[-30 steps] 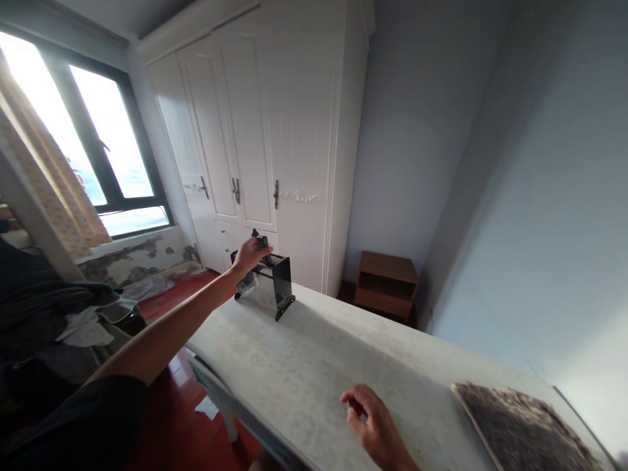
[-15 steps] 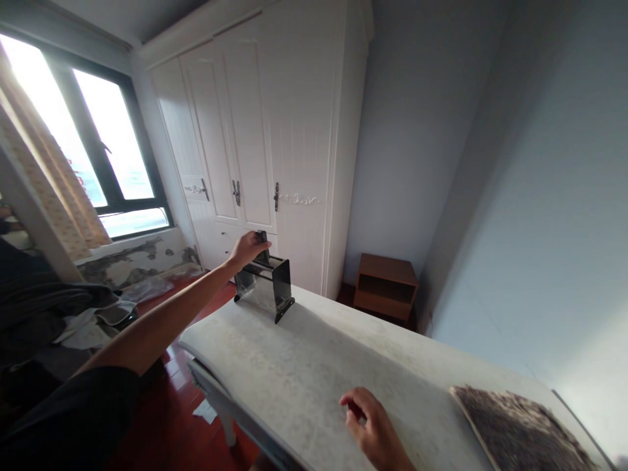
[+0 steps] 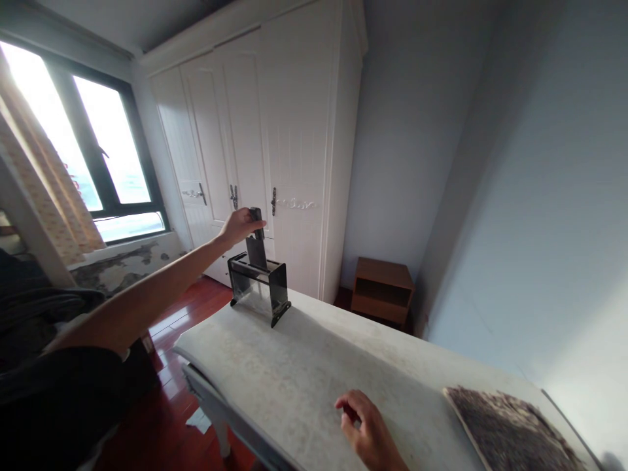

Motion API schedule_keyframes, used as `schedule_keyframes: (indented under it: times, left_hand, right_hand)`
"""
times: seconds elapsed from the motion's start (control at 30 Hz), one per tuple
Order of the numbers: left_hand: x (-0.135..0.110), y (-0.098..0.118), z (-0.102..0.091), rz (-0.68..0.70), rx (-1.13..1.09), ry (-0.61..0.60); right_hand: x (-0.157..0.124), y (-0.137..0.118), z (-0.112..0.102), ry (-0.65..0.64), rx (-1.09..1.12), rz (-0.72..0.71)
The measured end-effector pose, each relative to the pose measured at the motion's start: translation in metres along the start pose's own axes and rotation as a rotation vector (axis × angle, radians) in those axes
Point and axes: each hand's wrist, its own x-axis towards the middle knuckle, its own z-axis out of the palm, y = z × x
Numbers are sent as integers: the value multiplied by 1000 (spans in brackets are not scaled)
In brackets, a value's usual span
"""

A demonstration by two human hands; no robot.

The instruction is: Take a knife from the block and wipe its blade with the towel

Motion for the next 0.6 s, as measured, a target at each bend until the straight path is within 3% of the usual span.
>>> schedule_keyframes:
  times: [0.2, 0.37, 0.47, 0.6]
  left_hand:
    - [15, 63, -13, 76, 44, 58]
    - [-3, 112, -11, 153, 19, 25]
    - [-22, 128, 1, 125, -18, -53]
    - [-51, 131, 21, -33, -154, -203]
  right_hand:
    - [-1, 1, 2, 11, -8, -22]
    - [0, 3, 2, 14, -25, -24]
    - [0, 1, 1, 10, -27, -15]
    - [-1, -8, -3, 30, -41, -16]
